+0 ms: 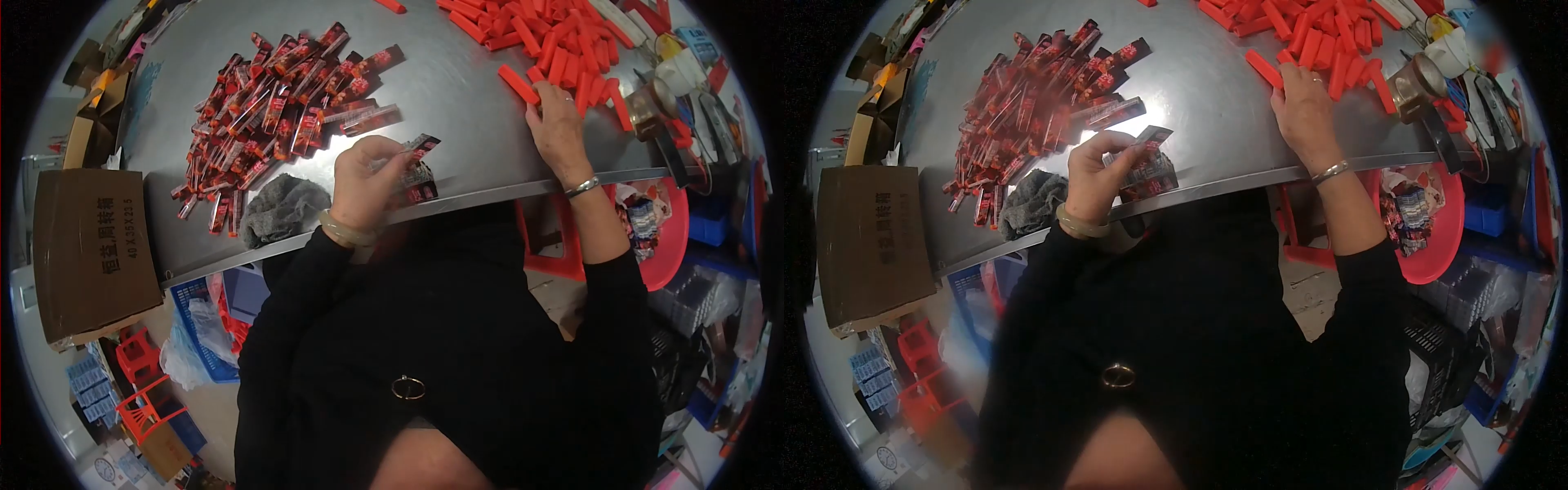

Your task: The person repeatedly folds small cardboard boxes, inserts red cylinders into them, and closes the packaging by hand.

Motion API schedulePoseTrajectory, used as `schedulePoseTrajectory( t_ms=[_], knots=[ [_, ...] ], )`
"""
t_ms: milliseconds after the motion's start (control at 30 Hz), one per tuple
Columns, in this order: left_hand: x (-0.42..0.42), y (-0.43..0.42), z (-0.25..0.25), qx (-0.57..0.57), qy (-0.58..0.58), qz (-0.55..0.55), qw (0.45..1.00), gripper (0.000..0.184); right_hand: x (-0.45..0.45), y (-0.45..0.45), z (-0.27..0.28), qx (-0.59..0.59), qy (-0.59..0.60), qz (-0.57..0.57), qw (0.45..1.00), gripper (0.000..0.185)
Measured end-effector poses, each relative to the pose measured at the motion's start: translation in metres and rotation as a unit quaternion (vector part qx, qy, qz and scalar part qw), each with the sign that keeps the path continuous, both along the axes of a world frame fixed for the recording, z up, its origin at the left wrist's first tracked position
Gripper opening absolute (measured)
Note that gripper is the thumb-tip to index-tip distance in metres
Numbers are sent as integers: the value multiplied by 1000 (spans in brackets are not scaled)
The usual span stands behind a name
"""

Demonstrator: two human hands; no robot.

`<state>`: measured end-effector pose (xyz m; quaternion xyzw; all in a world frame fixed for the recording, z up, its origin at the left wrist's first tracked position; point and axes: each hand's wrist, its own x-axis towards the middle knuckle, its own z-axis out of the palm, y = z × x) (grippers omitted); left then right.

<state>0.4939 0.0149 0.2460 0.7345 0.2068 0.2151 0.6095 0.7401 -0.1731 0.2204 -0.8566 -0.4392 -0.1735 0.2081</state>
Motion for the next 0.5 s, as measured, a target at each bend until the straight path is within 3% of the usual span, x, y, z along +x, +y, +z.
schedulePoseTrajectory(
  t_ms=[67,133,167,233,367,433,500],
  knots=[
    [-3,3,3,2,25,-2,1000,7,2,-1,3,51,52,-3,997,31],
    [-4,2,8,4,50,-5,999,9,9,-3,5,186,327,20,926,27],
    [-3,2,11,-30,62,0,998,10,10,-4,7,185,329,21,926,27],
    [-8,0,10,-65,81,13,995,11,1,-4,19,303,508,102,800,28],
    [-8,1,7,-35,16,-27,999,15,-14,-1,43,320,582,129,736,29],
    [-10,1,9,-23,16,-35,999,16,-19,2,51,328,638,202,667,31],
    [-12,0,15,-54,37,-62,996,18,-31,6,62,318,627,219,676,32]
  ],
)
